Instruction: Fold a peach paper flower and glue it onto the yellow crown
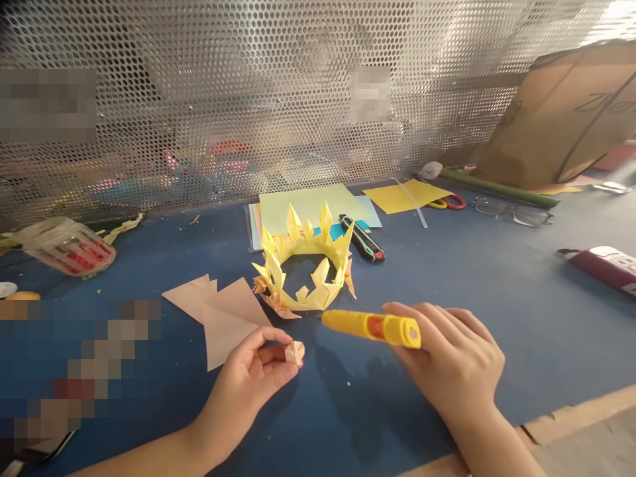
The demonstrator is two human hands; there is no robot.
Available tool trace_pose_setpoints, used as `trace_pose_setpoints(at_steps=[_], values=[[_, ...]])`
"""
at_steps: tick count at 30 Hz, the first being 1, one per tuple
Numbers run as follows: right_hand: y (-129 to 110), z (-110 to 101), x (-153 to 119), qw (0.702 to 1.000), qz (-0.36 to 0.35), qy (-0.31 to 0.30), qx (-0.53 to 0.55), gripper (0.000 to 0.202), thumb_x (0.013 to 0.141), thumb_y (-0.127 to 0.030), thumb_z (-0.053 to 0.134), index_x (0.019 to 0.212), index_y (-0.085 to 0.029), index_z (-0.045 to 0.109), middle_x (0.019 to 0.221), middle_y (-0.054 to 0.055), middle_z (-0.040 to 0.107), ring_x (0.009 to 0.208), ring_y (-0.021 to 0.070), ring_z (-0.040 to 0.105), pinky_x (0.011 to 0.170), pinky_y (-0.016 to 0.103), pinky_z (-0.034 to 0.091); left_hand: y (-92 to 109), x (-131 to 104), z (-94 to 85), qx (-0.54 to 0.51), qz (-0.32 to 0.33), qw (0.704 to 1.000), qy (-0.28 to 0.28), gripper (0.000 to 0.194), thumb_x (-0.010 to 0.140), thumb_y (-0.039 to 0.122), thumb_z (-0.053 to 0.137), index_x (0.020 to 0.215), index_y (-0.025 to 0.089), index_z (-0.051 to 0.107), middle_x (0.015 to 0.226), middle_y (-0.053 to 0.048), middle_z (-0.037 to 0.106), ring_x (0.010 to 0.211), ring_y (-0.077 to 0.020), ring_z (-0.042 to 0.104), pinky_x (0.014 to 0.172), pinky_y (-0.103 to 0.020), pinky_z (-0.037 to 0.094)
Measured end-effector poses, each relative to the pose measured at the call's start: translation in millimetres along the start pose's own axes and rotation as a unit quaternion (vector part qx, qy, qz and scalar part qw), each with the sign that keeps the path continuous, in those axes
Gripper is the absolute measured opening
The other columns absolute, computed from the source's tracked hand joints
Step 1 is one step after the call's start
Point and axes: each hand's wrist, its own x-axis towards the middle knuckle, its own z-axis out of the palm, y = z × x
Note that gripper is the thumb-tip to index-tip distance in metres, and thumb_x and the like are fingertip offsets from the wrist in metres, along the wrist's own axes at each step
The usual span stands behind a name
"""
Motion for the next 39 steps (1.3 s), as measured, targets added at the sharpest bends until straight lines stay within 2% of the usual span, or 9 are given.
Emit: trace_pose_setpoints(at_steps=[8,13,16,19,22,26,28,31,39], values=[[51,1,-7,0.949,0.266,0.073,-0.152,0.036,0.073,-0.045,0.075,0.064,-0.027,0.046,0.044,-0.006,0.05,0.039,0.0183,0.053,0.045,0.028,0.036,0,0,-2.1,0.041,0.007,0.999,0.015,0.034,0.078,0.039,0.088,0.098,0.018,0.069,0.096,-0.006,0.078,0.094,-0.0178,0.071,0.091,-0.031,0.054],[106,2,-3,0.916,0.363,-0.035,-0.167,0.048,0.072,-0.054,0.081,0.06,-0.027,0.044,0.039,-0.009,0.035,0.034,0.0132,0.031,0.039,0.029,0.024,1,-2,0.3,0.024,0.021,0.999,0.033,0.041,0.072,0.044,0.092,0.097,0.016,0.074,0.092,-0.006,0.078,0.087,-0.0169,0.068,0.087,-0.03,0.054],[133,11,1,0.919,0.355,-0.122,-0.123,0.036,0.093,-0.05,0.069,0.082,-0.017,0.064,0.063,-0.006,0.056,0.048,0.0084,0.049,0.047,0.023,0.043,3,-2,1.6,0.002,0.025,0.999,0.038,0.043,0.069,0.044,0.095,0.095,0.015,0.076,0.092,-0.006,0.078,0.087,-0.0169,0.068,0.088,-0.03,0.054],[139,17,5,0.934,0.322,-0.132,-0.085,0.03,0.1,-0.043,0.062,0.112,-0.015,0.066,0.101,0.004,0.069,0.08,0.0149,0.067,0.068,0.031,0.058,5,-2,1.8,-0.02,0.017,0.999,0.036,0.044,0.065,0.042,0.097,0.094,0.016,0.077,0.091,-0.005,0.078,0.087,-0.0164,0.068,0.088,-0.029,0.053],[107,11,8,0.959,0.267,-0.085,-0.046,0.034,0.098,-0.044,0.065,0.117,-0.016,0.065,0.11,0.007,0.069,0.09,0.0185,0.068,0.078,0.038,0.059,8,-2,1.9,-0.053,-0.009,0.998,0.034,0.048,0.06,0.04,0.1,0.095,0.015,0.078,0.091,-0.005,0.078,0.087,-0.0149,0.068,0.087,-0.026,0.054],[11,-15,7,0.986,0.134,-0.061,0.073,0.022,0.094,-0.044,0.068,0.099,-0.023,0.067,0.097,0.006,0.072,0.086,0.022,0.071,0.076,0.036,0.059,10,-7,5.1,-0.115,-0.082,0.99,0.028,0.051,0.053,0.041,0.103,0.091,0.016,0.079,0.09,-0.003,0.075,0.087,-0.012,0.069,0.088,-0.024,0.056],[-39,-28,6,0.983,0.056,-0.088,0.152,0.005,0.095,-0.029,0.068,0.1,-0.027,0.068,0.095,0.001,0.074,0.086,0.018,0.073,0.075,0.029,0.059,10,-12,7.5,-0.141,-0.111,0.984,0.016,0.05,0.053,0.039,0.104,0.09,0.016,0.08,0.091,-0.002,0.074,0.086,-0.0105,0.069,0.087,-0.022,0.057],[-89,-37,6,0.959,-0.016,-0.094,0.268,0.018,0.096,-0.013,0.063,0.111,-0.021,0.067,0.095,0.005,0.074,0.082,0.0159,0.071,0.076,0.028,0.058,11,-18,10.2,-0.179,-0.13,0.975,-0.026,0.043,0.061,0.034,0.102,0.092,0.014,0.079,0.09,-0.002,0.072,0.084,-0.0083,0.068,0.083,-0.019,0.057],[-100,-31,-1,0.934,-0.005,-0.076,0.348,0.05,0.095,0.003,0.05,0.14,-0.017,0.061,0.111,0.012,0.073,0.099,0.0207,0.071,0.082,0.034,0.061,10,-24,12.1,-0.208,-0.173,0.962,-0.044,0.042,0.062,0.03,0.102,0.092,0.013,0.079,0.092,-0.002,0.069,0.083,-0.0072,0.064,0.077,-0.021,0.057]])
